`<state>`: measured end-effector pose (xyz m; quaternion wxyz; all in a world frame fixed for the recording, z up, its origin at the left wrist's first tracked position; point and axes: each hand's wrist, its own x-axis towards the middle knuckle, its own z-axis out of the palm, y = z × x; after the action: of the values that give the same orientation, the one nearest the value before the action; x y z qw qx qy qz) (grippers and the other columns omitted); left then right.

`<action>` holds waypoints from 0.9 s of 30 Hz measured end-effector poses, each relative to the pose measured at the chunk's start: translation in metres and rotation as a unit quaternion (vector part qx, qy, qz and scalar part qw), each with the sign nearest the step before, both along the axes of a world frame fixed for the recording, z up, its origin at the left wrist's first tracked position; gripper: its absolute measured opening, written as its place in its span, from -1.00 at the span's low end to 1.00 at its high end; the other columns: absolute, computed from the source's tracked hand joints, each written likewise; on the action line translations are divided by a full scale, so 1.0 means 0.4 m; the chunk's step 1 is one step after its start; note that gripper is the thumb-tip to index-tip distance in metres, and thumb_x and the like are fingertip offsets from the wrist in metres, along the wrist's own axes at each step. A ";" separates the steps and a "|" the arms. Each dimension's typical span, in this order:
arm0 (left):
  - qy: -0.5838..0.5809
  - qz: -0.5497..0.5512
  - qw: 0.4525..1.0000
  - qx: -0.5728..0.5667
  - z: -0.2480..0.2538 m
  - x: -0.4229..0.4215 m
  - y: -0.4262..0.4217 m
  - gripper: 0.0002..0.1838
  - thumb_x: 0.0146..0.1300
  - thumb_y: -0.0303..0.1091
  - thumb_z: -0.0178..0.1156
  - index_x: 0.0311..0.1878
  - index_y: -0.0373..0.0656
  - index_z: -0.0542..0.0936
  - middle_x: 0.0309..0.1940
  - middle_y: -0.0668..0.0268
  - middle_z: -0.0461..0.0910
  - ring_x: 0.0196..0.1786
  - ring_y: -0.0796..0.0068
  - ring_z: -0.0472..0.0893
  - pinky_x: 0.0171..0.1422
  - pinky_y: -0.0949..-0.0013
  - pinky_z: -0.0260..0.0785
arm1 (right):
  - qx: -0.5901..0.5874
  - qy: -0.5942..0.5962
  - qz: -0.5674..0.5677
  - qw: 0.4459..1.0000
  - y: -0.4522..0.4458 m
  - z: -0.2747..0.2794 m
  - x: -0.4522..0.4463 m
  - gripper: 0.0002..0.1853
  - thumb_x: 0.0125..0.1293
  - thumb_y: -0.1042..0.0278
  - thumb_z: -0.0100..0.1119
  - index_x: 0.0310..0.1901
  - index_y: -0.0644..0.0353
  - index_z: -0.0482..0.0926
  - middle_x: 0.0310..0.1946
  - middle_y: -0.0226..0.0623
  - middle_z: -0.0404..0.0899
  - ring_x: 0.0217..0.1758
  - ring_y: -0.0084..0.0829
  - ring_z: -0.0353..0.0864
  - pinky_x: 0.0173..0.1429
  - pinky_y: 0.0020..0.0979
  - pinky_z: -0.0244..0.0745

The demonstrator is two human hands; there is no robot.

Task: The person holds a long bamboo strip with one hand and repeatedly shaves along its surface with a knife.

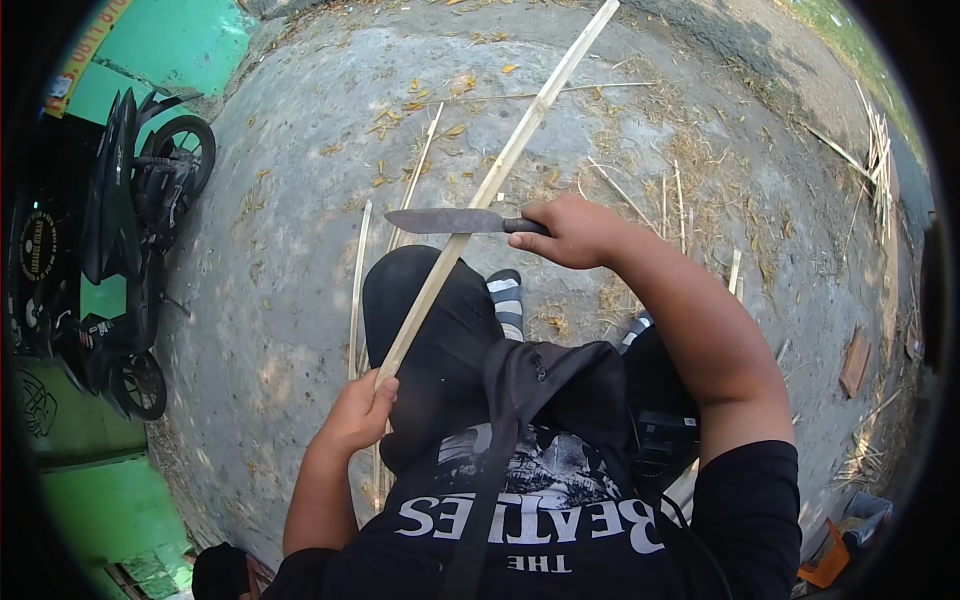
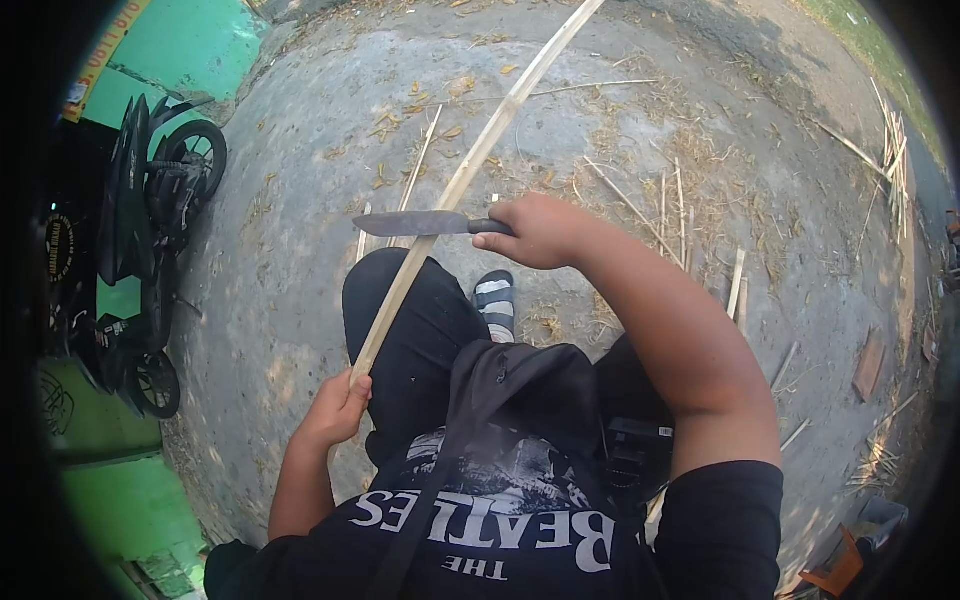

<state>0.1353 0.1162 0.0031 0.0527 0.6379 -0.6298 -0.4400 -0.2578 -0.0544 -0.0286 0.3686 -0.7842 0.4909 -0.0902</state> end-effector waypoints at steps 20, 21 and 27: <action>0.038 0.000 0.998 0.050 0.021 0.018 -0.002 -0.48 0.65 0.04 0.02 -0.27 -0.27 0.55 -0.48 0.30 0.56 -0.37 0.46 0.54 -0.21 0.30 0.44 | -0.021 -0.061 -0.269 0.961 -0.096 -0.105 -0.186 -0.34 0.55 -0.29 0.03 -0.15 0.32 0.67 -0.40 -0.07 0.65 -0.24 -0.11 0.70 -0.10 -0.09 0.52; 0.049 0.002 0.998 0.047 0.016 0.019 -0.002 -0.48 0.65 0.03 0.02 -0.27 -0.27 0.55 -0.48 0.31 0.56 -0.37 0.46 0.54 -0.21 0.30 0.44 | -0.027 -0.063 -0.247 0.967 -0.081 -0.054 -0.159 -0.35 0.55 -0.28 0.03 -0.14 0.31 0.67 -0.39 -0.06 0.65 -0.23 -0.10 0.70 -0.10 -0.09 0.52; 0.071 0.017 0.997 0.036 -0.004 0.015 -0.006 -0.52 0.65 -0.02 0.05 -0.27 -0.28 0.55 -0.50 0.31 0.55 -0.41 0.46 0.54 -0.24 0.30 0.44 | -0.024 -0.016 -0.018 0.999 -0.018 0.013 -0.059 -0.33 0.51 -0.36 0.07 -0.14 0.26 0.70 -0.35 0.03 0.69 -0.15 0.03 0.73 -0.02 -0.02 0.56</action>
<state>0.1415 0.1138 0.0013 0.0816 0.6168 -0.5977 -0.5056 -0.2813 -0.0617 -0.0234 0.3557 -0.7825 0.4967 -0.1207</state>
